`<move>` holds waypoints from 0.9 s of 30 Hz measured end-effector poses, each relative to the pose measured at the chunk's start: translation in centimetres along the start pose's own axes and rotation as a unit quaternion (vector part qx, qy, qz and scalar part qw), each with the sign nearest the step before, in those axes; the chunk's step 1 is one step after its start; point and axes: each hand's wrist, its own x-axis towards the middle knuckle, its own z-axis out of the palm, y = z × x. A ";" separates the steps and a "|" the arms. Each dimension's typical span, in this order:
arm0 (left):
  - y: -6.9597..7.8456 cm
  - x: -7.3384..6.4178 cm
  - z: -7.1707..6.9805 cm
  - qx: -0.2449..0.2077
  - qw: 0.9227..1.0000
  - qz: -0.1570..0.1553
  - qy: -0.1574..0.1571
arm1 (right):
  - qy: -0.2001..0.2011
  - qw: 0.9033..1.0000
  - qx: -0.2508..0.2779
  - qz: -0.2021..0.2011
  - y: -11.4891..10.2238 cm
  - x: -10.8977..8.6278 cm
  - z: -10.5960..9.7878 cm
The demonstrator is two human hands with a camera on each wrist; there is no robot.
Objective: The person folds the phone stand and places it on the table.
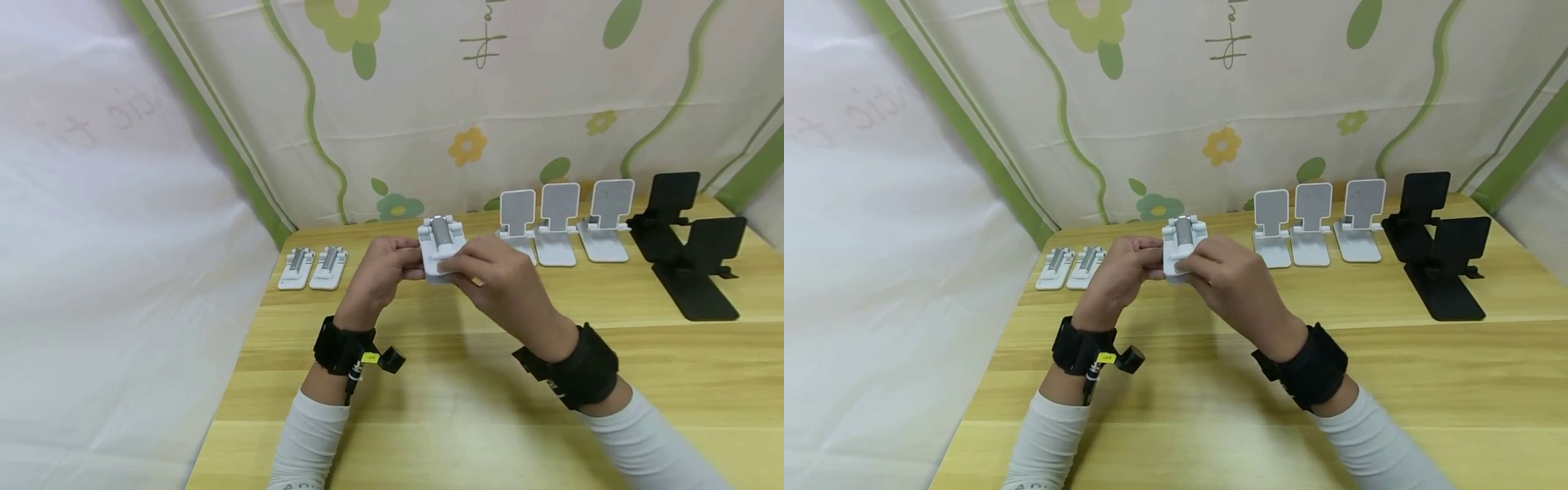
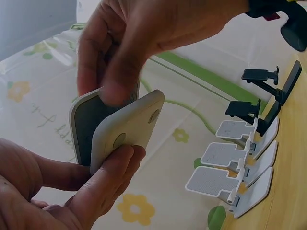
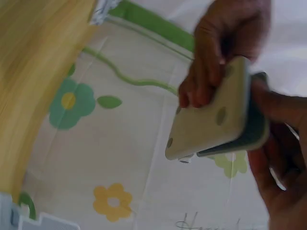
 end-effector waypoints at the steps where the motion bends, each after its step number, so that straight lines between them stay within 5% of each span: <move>1: 0.0 0.0 0.1 0.000 1.000 0.001 -0.001 | -0.001 0.999 0.024 0.032 0.2 0.1 -0.3; 3: -0.1 -0.1 0.2 0.002 1.000 0.003 -0.003 | -0.014 0.989 0.077 0.123 0.5 0.3 -0.9; 5: -0.1 -0.2 0.4 0.006 1.000 0.005 -0.008 | -0.044 0.963 0.130 0.233 0.9 0.5 -1.6; 7: -0.1 -0.3 0.7 0.007 1.000 0.006 -0.017 | -0.092 0.919 0.172 0.342 1.3 0.7 -2.3; 10: -0.1 -0.5 1.1 0.011 0.999 0.006 -0.029 | -0.160 0.833 0.267 0.457 1.8 0.9 -3.0; 13: -0.1 -0.7 1.5 0.013 0.999 0.009 -0.041 | -0.188 0.759 0.362 0.508 2.3 1.0 -3.0; 15: -0.1 -0.8 1.6 0.013 0.999 0.011 -0.044 | -0.192 0.726 0.405 0.522 2.5 1.0 -3.0; 18: -0.1 -0.8 1.8 0.018 0.999 0.012 -0.045 | -0.191 0.708 0.427 0.529 2.7 1.0 -3.0; 27: 0.1 -0.8 1.7 -0.042 0.997 -0.004 -0.059 | -0.185 0.707 0.427 0.532 2.8 0.9 -3.1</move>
